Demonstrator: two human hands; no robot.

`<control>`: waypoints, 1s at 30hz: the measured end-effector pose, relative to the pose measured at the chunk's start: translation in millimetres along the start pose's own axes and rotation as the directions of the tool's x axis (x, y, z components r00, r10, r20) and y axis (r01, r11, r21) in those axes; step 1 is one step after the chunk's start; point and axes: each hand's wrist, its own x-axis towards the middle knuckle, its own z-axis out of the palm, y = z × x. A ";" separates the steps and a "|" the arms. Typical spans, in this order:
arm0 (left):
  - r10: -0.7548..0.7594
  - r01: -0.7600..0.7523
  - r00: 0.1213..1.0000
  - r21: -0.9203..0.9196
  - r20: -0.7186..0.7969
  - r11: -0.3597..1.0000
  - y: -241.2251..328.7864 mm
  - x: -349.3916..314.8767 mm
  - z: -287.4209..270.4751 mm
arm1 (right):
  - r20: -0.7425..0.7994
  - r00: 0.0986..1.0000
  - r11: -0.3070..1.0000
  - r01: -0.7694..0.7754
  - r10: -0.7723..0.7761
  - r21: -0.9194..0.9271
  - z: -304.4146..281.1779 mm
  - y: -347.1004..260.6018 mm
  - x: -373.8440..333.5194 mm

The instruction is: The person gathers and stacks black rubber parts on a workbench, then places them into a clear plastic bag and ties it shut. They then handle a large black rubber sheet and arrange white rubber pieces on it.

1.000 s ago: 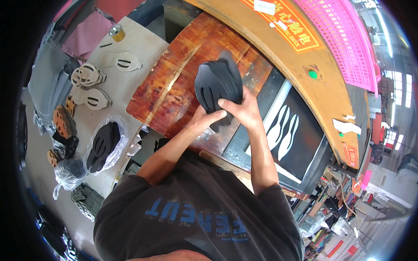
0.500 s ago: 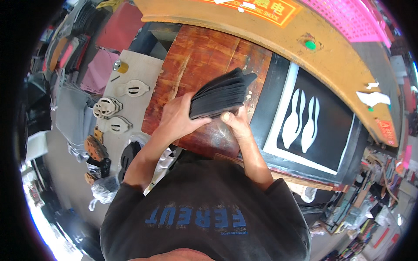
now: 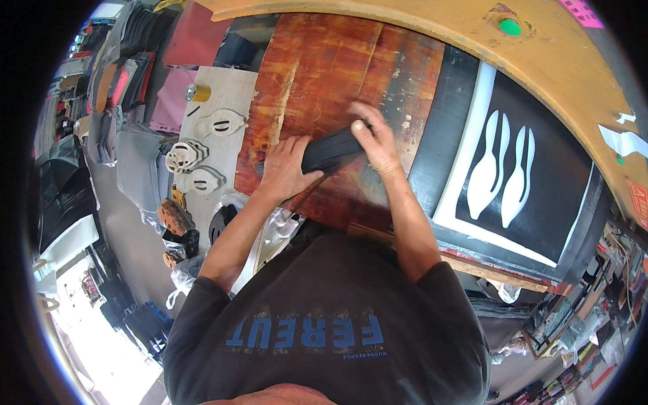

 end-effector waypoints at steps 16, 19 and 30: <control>-0.035 0.034 0.999 -0.070 -0.008 0.997 16.6 10.6 3.2 | 0.130 0.978 0.979 -0.177 0.163 0.103 4.7 7.6 6.1; -0.006 0.003 0.999 -0.062 -0.039 0.998 21.7 11.5 5.3 | -0.024 0.997 0.997 -0.080 0.080 0.013 11.9 15.5 2.3; -0.017 0.020 1.000 -0.135 0.025 0.991 11.9 8.3 17.4 | -0.066 0.907 0.826 -0.347 0.417 0.445 -4.0 17.7 -29.1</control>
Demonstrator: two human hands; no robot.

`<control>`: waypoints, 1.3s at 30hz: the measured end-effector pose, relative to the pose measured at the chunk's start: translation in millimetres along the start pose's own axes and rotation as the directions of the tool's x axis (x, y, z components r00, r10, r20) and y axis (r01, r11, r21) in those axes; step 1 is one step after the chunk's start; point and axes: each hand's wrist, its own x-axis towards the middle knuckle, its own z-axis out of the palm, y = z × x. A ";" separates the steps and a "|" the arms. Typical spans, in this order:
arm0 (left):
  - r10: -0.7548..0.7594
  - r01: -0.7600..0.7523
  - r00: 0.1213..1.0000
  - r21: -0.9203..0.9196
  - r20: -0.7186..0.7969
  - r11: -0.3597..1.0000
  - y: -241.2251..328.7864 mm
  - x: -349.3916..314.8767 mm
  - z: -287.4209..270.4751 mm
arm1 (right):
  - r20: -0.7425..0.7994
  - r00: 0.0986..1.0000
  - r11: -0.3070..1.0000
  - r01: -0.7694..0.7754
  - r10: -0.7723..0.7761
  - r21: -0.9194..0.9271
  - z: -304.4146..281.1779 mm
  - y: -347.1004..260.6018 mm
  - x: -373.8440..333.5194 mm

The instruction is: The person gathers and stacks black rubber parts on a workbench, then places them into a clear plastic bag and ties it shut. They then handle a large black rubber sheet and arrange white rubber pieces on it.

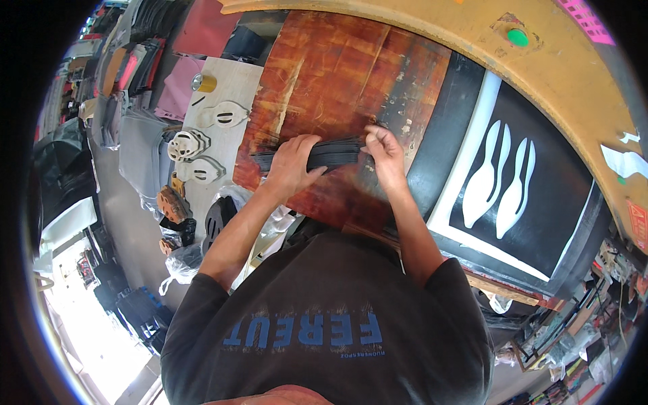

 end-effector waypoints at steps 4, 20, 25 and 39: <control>0.111 -0.099 0.971 0.068 -0.211 0.993 4.8 -3.1 6.1 | 0.095 0.995 0.998 -0.022 0.028 -0.067 -12.2 -1.4 -2.3; 0.046 -0.018 0.945 0.088 -0.324 0.996 12.3 -15.1 27.0 | 0.064 0.968 0.892 0.249 -0.244 -0.378 2.8 -19.0 19.6; 0.037 -0.009 0.938 0.085 -0.344 0.996 10.3 -17.8 32.8 | 0.074 0.917 0.808 0.382 -0.393 -0.448 -18.5 -69.1 -1.2; 0.027 -0.064 0.943 -0.101 -0.332 0.993 0.9 -17.6 30.3 | 0.137 0.842 0.669 0.503 -0.521 -0.547 41.9 -228.8 54.2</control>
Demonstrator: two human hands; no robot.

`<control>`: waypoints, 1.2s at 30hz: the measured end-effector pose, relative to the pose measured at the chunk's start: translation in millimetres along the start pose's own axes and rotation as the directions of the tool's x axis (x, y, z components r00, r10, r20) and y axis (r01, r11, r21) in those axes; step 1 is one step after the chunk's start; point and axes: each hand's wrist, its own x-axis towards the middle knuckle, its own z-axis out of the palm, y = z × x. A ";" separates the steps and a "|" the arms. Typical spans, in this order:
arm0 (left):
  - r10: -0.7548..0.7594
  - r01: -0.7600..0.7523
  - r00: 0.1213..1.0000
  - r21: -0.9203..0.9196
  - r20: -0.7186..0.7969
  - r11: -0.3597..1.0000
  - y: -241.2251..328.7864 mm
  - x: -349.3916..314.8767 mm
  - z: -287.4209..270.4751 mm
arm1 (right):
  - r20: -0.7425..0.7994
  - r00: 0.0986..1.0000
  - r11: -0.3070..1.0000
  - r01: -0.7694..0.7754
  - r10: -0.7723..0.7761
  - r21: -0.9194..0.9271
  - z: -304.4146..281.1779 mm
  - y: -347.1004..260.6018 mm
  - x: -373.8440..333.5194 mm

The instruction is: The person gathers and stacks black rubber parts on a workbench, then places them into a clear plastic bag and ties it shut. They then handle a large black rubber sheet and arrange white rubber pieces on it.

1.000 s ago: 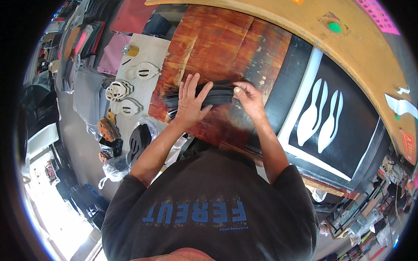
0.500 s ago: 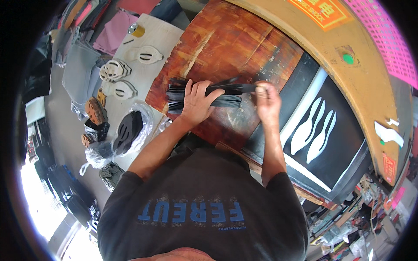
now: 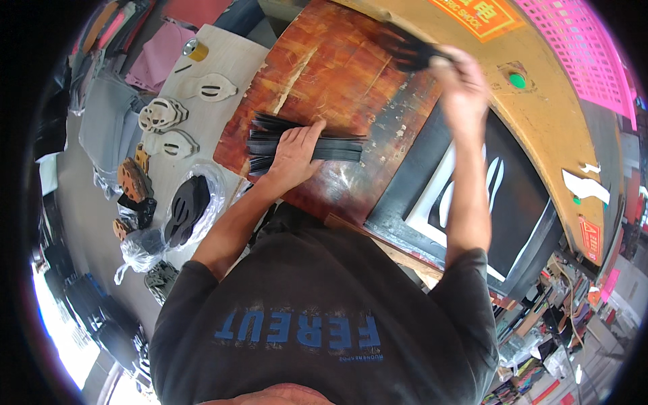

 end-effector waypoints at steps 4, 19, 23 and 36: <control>0.098 -0.097 0.995 0.069 -0.019 0.993 0.3 -1.0 -1.1 | 0.237 0.971 0.973 -0.014 -0.042 0.230 82.8 56.2 -31.8; 0.144 -0.209 0.808 0.049 0.572 0.977 13.3 51.7 -37.5 | 0.622 0.655 0.755 -0.638 0.428 0.153 60.0 145.0 -116.3; 0.118 -0.178 0.878 0.087 0.464 0.980 4.9 42.9 -28.5 | 0.674 0.628 0.835 -0.549 0.388 0.030 39.5 110.2 -127.9; -0.161 0.203 0.845 -0.028 0.510 0.979 3.8 66.8 -55.1 | 0.446 0.821 0.844 -0.488 0.357 0.223 73.4 106.5 -159.5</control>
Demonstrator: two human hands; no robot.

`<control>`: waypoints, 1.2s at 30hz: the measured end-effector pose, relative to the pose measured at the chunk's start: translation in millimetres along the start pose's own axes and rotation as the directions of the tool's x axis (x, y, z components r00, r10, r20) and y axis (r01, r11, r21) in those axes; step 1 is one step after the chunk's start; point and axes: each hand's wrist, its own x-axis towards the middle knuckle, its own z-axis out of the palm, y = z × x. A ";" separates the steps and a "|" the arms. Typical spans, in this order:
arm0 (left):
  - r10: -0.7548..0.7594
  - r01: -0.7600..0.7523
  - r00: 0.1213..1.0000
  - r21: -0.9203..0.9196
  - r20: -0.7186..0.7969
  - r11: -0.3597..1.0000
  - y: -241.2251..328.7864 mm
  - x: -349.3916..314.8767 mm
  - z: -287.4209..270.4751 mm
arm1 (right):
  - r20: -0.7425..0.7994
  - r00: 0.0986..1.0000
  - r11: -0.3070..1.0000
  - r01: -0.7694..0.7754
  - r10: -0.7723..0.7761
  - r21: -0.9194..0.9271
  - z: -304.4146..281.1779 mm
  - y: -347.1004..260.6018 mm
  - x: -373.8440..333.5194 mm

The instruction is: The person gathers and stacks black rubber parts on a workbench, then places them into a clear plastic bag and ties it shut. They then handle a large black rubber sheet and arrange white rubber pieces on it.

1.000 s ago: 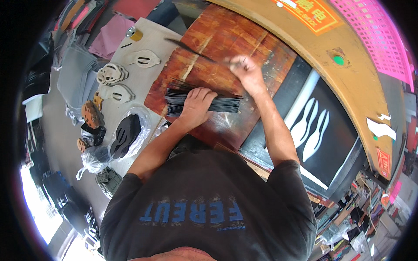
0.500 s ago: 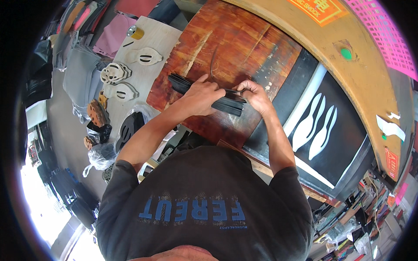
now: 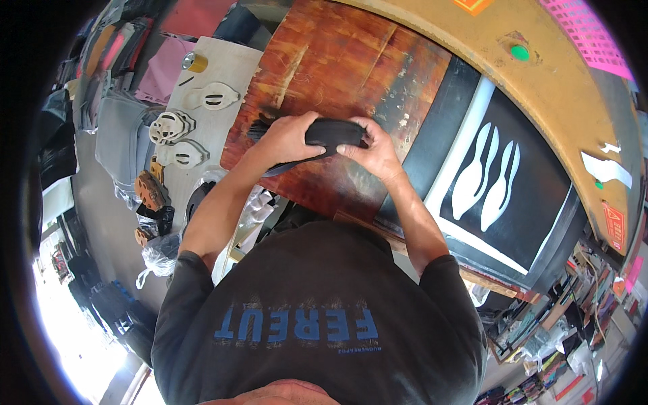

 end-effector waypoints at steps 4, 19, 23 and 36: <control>0.088 -0.098 0.995 -0.637 -0.047 0.765 12.4 -29.8 -38.1 | -0.013 0.969 0.922 0.240 -0.248 0.302 23.4 -79.1 4.5; 0.132 0.092 0.991 -0.607 -0.022 -0.790 49.7 0.8 101.1 | -0.226 0.967 0.566 -0.120 -0.121 -0.815 102.3 -147.7 15.9; 0.240 0.270 0.962 -0.312 0.131 -0.911 39.1 -9.8 159.7 | -0.287 0.952 0.405 -0.304 0.104 -0.862 98.6 -92.5 50.6; -0.138 0.001 0.976 -0.623 -0.171 0.782 -2.2 -79.5 38.6 | -0.205 0.979 0.965 0.049 0.005 0.256 88.1 -70.8 -2.1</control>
